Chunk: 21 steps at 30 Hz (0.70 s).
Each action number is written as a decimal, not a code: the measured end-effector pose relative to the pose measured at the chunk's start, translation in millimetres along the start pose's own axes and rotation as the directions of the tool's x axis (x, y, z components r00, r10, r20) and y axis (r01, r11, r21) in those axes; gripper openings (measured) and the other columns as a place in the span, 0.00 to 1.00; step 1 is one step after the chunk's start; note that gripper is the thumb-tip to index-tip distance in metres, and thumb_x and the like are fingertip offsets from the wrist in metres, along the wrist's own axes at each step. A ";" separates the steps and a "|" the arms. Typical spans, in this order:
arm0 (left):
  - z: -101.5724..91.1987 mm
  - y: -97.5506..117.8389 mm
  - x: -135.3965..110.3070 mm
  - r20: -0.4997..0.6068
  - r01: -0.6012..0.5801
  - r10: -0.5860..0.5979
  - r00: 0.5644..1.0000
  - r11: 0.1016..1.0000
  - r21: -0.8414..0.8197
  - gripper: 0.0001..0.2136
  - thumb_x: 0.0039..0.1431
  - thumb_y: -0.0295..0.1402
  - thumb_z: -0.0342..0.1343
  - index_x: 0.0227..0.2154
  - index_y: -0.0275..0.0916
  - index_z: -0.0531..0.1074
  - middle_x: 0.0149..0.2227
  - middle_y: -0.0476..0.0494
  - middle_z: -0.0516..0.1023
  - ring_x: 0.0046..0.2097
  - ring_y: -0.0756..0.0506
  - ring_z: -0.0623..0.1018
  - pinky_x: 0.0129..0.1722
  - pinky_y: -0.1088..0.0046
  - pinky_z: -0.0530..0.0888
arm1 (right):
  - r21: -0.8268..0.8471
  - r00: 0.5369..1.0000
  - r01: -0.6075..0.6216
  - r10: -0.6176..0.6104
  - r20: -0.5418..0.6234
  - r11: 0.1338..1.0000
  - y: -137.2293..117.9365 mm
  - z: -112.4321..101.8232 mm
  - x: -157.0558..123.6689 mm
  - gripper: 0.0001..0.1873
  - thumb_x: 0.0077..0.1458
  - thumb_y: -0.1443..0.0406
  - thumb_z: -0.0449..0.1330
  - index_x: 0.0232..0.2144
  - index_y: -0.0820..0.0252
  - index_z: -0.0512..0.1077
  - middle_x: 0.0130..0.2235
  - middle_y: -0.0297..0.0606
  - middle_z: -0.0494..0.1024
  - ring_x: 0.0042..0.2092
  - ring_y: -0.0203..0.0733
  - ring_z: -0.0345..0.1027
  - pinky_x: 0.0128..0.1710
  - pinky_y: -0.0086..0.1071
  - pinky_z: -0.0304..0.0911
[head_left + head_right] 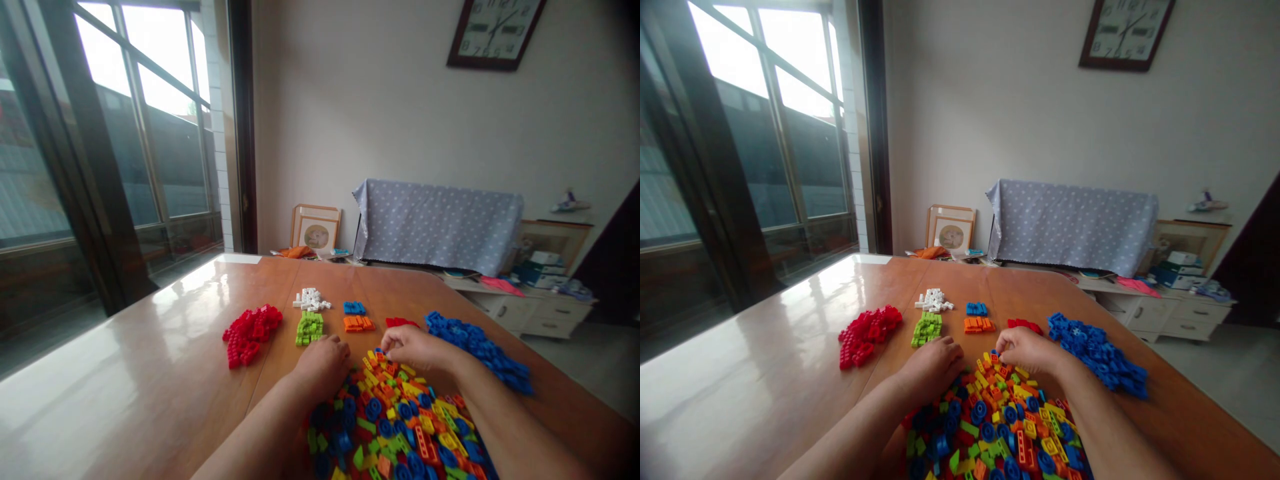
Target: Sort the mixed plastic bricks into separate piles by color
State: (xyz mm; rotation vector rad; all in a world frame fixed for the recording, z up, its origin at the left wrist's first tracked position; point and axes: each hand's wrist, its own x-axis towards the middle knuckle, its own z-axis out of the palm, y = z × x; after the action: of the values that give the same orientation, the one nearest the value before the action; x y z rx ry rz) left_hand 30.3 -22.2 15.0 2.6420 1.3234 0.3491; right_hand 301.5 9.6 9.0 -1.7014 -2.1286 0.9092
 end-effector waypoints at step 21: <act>8.6 -4.5 3.9 -0.119 -0.002 -0.022 0.993 0.979 -0.204 0.13 0.68 0.35 0.44 0.45 0.42 0.73 0.45 0.40 0.77 0.46 0.44 0.77 0.46 0.73 0.72 | -0.096 0.982 0.125 -0.109 0.156 0.987 -20.7 -2.6 -29.8 0.09 0.51 0.62 0.62 0.33 0.59 0.78 0.26 0.31 0.73 0.27 0.33 0.61 0.24 0.26 0.48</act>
State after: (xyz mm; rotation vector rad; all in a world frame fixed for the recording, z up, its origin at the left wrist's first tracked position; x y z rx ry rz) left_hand 31.5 -16.8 6.1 2.4771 1.2591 0.6176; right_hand 295.0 -20.1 28.9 -1.5794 -2.3874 0.9333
